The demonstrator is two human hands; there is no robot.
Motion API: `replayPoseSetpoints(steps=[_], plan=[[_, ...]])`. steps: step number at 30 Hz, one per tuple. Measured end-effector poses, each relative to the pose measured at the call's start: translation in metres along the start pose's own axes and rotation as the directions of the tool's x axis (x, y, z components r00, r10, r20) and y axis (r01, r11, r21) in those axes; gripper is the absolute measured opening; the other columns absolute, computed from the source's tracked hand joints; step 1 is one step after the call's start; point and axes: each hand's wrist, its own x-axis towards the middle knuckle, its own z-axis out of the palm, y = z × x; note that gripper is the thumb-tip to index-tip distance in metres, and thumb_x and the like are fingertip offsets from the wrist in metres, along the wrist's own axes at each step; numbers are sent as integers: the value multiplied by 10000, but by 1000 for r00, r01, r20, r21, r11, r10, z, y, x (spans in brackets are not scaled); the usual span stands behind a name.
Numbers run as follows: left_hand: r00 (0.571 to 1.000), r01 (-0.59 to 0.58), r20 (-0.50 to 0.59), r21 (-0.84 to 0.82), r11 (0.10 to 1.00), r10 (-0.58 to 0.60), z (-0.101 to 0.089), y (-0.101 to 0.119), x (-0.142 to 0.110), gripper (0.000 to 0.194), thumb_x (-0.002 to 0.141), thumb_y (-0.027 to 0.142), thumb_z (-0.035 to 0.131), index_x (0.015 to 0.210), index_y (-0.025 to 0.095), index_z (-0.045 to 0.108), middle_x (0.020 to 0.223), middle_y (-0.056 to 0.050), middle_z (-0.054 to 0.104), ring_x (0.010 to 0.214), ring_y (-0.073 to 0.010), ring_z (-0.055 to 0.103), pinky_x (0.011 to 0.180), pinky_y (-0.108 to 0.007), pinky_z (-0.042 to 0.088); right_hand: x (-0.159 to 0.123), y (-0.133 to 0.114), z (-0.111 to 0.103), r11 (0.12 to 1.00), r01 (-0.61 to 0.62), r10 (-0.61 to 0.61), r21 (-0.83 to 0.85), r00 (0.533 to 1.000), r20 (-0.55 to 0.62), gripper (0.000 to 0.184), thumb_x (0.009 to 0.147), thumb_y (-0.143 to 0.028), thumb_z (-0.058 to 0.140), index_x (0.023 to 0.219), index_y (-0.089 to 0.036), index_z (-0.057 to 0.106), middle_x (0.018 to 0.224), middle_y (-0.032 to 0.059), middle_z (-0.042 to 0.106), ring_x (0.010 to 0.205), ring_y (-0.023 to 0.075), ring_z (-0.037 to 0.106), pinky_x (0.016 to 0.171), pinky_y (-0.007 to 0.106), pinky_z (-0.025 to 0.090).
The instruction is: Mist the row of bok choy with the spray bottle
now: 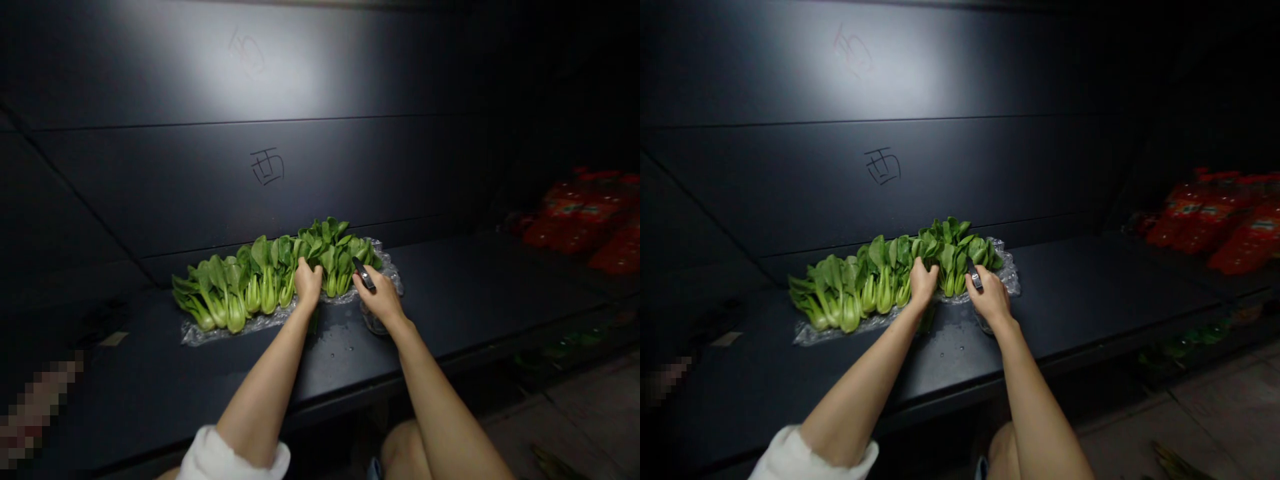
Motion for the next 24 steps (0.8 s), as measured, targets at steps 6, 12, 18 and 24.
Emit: replayPoseSetpoints(steps=[6, 12, 18, 24], plan=[[998, 32, -58, -121, 992, -39, -12, -30, 9, 514, 813, 327, 557, 1237, 59, 445, 1003, -197, 679, 969, -306, 660, 804, -365, 513, 0, -8, 2, 999, -2, 3, -43, 999, 33, 278, 889, -362, 437, 958, -188, 642, 833, 81, 697, 798, 214, 647, 642, 250, 386], [965, -254, -95, -125, 959, 243, 1, -40, -2, 698, 818, 290, 601, 1408, 75, 296, 1269, -228, 514, 1207, -304, 525, 979, -400, 439, 1, -10, 4, 997, -33, 36, -75, 998, 43, 283, 891, -363, 441, 996, -189, 636, 882, 96, 713, 809, 230, 658, 646, 258, 385], [934, -353, -37, 43, 935, 354, 6, -28, -14, 682, 878, 267, 530, 1468, 101, 231, 1072, -135, 529, 954, -236, 614, 827, -336, 490, 3, -10, 5, 997, -47, 50, -66, 997, 52, 276, 888, -356, 448, 998, -189, 638, 899, 98, 716, 835, 236, 665, 650, 257, 390], [865, -499, 170, 199, 843, 472, 12, -15, -26, 811, 859, 411, 557, 1476, 65, 160, 1100, -170, 581, 1034, -272, 586, 876, -358, 460, 5, -11, 6, 997, -44, 48, -66, 997, 62, 271, 884, -337, 450, 994, -181, 642, 906, 98, 719, 841, 232, 667, 665, 258, 394]])
